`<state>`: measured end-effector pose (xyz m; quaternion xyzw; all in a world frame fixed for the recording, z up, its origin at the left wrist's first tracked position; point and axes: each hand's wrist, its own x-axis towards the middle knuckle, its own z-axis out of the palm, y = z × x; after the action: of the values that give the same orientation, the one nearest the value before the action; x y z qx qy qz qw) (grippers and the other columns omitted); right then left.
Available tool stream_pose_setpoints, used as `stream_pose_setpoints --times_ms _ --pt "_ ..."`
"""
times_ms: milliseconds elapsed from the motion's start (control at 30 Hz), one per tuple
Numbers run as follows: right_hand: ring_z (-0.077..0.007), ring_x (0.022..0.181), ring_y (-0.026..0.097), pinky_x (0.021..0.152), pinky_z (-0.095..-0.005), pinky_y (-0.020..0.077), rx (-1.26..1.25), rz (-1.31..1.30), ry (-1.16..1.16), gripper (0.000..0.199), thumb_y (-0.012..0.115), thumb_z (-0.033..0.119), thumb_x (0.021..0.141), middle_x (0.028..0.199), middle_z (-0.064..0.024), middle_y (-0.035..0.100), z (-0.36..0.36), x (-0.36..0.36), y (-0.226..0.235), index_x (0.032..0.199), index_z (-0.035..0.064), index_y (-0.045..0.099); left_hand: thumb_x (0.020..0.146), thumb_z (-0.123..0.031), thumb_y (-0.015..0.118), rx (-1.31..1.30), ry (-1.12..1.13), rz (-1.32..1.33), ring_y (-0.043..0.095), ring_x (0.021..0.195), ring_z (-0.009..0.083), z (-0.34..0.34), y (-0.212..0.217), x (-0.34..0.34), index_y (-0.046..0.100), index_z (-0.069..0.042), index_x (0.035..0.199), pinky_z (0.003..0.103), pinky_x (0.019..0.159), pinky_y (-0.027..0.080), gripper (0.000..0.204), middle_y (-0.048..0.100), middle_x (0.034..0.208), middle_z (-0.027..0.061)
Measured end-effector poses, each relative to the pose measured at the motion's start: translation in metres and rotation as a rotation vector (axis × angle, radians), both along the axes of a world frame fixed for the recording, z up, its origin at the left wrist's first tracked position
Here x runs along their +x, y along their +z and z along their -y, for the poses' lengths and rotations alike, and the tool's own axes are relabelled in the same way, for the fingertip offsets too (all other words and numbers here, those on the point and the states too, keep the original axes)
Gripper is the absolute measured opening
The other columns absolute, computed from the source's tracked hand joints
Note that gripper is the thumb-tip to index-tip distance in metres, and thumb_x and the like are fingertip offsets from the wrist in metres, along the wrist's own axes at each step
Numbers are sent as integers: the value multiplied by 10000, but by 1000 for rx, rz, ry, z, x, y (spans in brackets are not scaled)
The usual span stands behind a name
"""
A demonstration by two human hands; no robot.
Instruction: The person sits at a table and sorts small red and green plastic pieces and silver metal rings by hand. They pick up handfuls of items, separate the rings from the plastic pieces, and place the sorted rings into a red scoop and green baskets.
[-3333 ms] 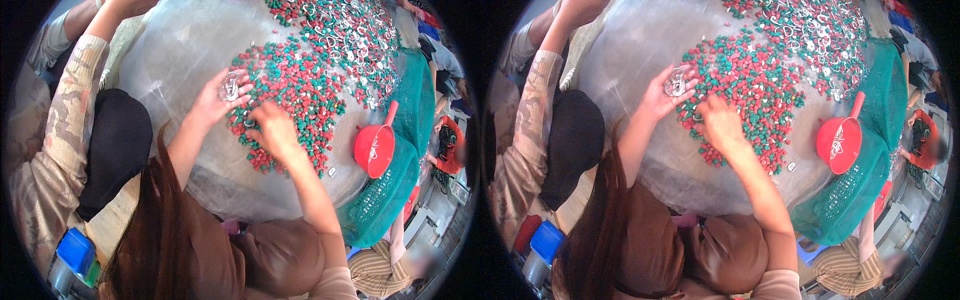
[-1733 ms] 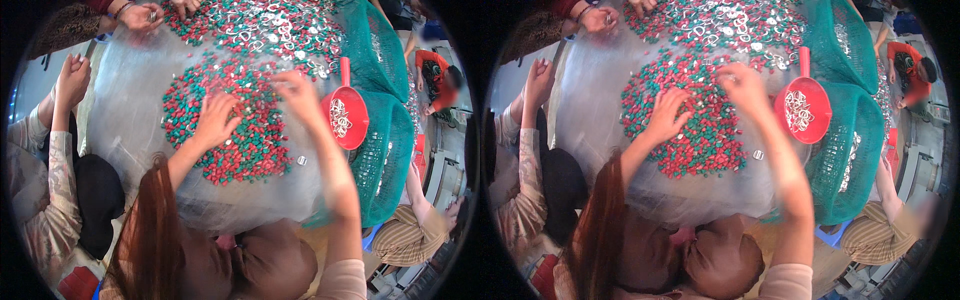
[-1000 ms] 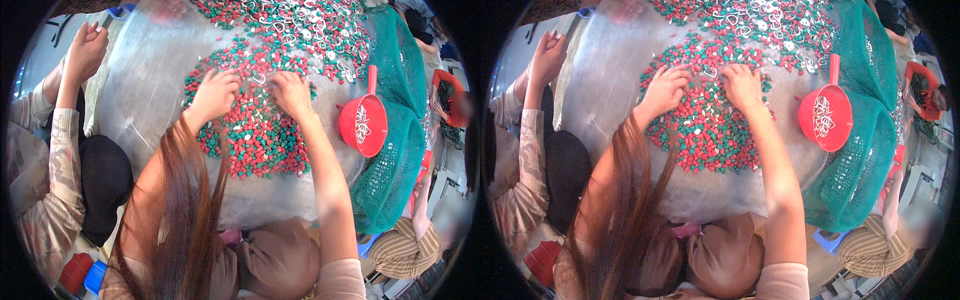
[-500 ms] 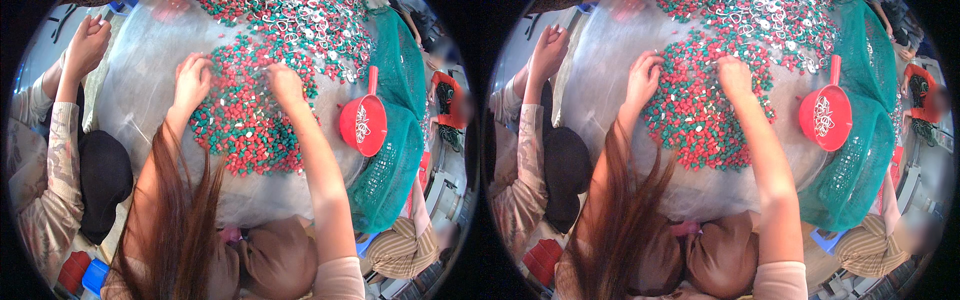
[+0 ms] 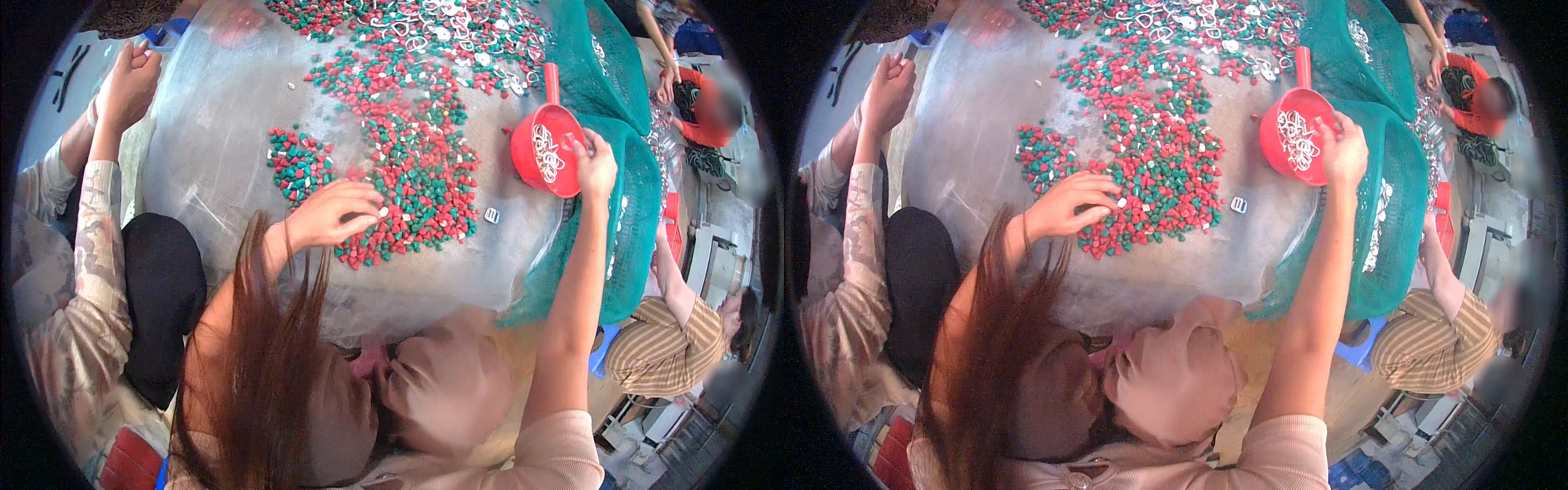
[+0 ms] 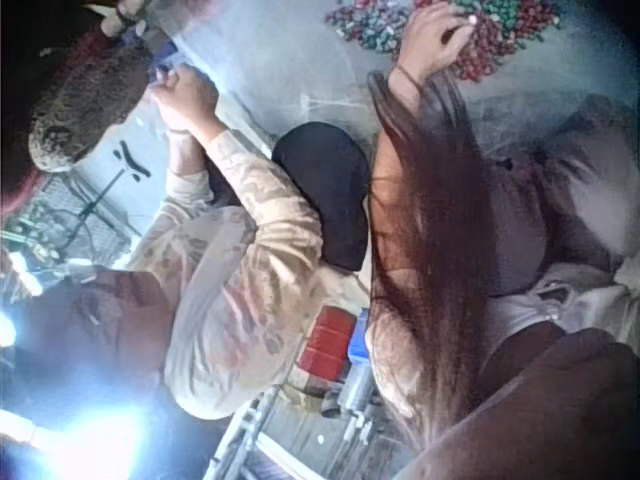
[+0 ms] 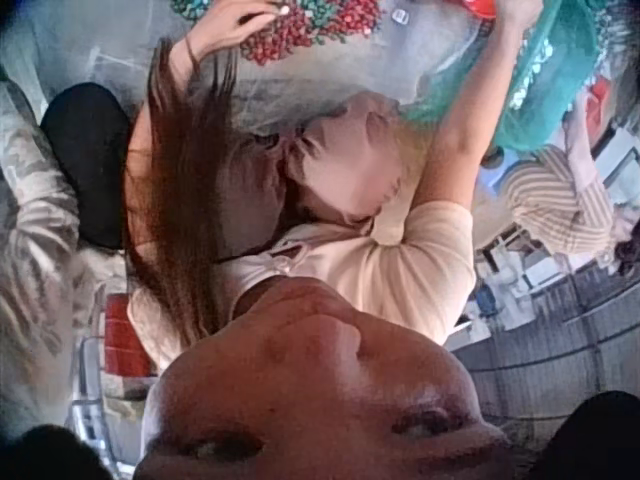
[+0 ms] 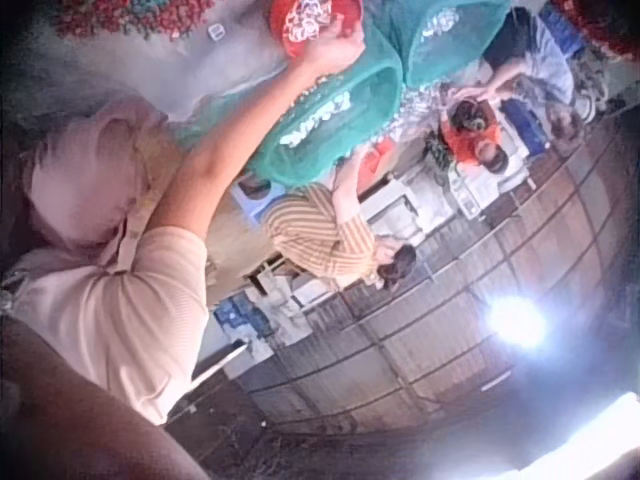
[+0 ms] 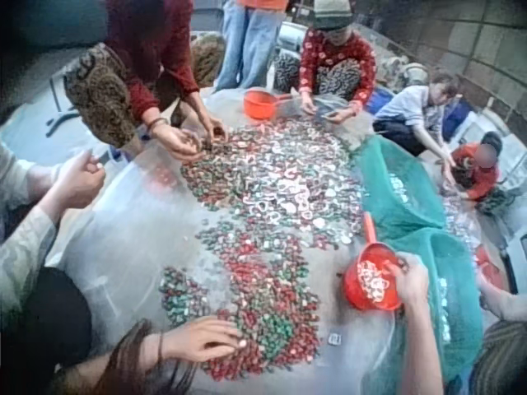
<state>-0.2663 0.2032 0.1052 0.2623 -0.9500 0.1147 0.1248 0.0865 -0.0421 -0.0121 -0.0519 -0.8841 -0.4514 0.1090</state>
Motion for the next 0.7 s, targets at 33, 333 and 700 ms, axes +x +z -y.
stream_pose_setpoints --times_ms 33,333,700 --pt "-260 827 647 754 -374 499 -43 -22 120 296 655 220 818 935 -127 661 5 9 -8 1085 93 642 847 -173 600 28 61 -28 524 1115 312 5 10 9 640 -82 1007 420 946 399 189 597 1121 122" --pt "-321 1085 566 944 -427 449 234 722 188 848 822 278 595 1125 -210 586 66 187 -95 1328 136 420 731 -70 544 -99 653 427 519 1042 360 15 5 26 509 -16 1211 429 915 425 484 566 1094 222" --pt "-258 988 606 692 -388 572 4 1405 468 588 699 297 780 1184 -142 589 111 167 -7 1300 116 492 733 15 493 527 130 606 581 1011 205 7 61 31 497 -47 1259 323 848 471 529 524 1227 98"
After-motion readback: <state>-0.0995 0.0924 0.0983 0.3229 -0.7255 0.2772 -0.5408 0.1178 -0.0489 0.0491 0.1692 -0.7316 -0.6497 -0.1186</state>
